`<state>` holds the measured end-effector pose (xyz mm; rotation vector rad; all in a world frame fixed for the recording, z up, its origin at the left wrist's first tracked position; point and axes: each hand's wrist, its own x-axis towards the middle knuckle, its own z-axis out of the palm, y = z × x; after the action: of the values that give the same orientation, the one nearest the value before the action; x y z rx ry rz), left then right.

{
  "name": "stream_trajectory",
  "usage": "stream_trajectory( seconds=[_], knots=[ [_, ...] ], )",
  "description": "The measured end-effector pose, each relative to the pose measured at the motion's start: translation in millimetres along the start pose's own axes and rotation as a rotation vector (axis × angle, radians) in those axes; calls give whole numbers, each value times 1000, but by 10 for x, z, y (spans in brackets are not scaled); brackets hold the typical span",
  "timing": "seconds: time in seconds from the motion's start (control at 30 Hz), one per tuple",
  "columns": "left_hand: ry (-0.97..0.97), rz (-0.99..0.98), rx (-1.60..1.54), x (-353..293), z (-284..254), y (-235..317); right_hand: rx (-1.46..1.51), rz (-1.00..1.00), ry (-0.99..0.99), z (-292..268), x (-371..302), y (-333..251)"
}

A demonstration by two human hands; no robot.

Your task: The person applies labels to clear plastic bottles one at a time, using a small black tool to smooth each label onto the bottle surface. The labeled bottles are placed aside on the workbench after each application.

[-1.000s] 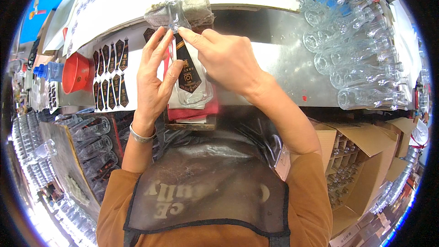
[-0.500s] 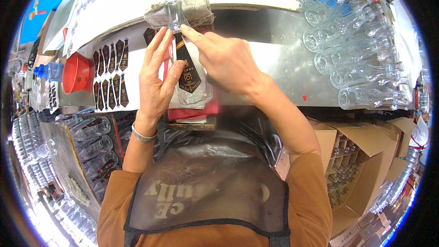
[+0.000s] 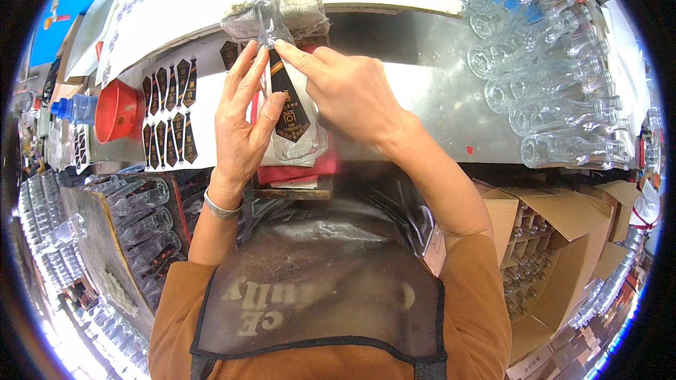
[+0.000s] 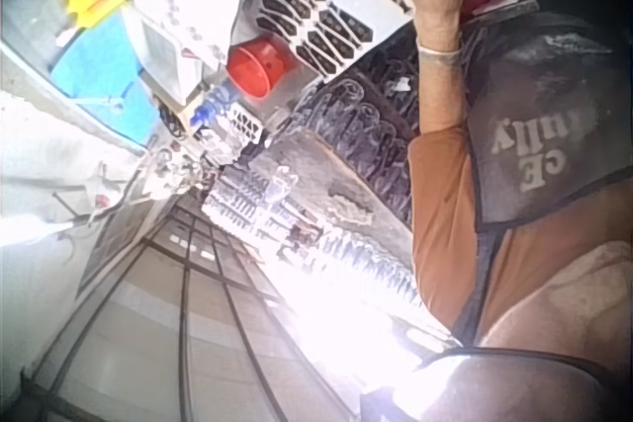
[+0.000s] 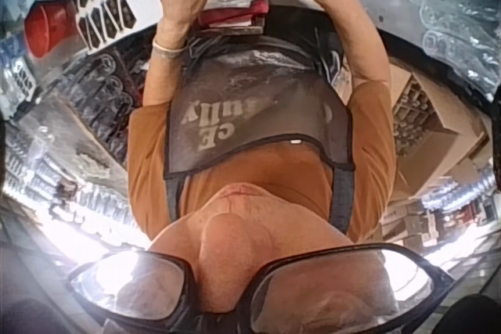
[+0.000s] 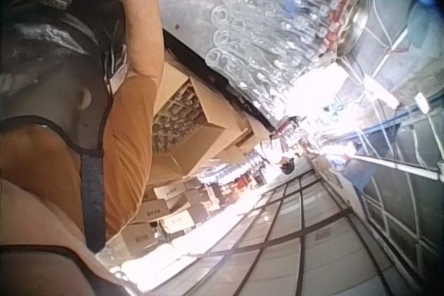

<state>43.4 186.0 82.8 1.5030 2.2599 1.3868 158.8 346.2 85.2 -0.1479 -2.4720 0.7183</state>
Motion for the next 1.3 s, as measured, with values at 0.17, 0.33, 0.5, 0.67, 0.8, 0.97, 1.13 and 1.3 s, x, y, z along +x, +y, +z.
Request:
stream_trajectory(
  seconds=[0.17,0.33,0.5,0.67,0.8,0.97,1.13,1.3],
  knots=[
    [0,-3,8,3,-8,9,383,226,133,46,-55,90],
    [-2,-20,-9,7,3,23,1268,950,400,53,-299,683],
    [18,-13,8,-18,17,-31,963,570,161,-74,72,302],
    [46,-51,-100,-15,56,-31,445,398,88,-163,465,117],
    [40,-45,-118,-24,65,-48,354,260,144,-153,532,137],
    [35,-54,-140,-29,57,-44,523,210,45,-201,589,122],
    [39,-73,-175,-30,66,-31,262,51,78,-275,757,99],
    [51,-68,-146,-31,73,-18,101,-55,-54,-302,890,37]
  ],
)
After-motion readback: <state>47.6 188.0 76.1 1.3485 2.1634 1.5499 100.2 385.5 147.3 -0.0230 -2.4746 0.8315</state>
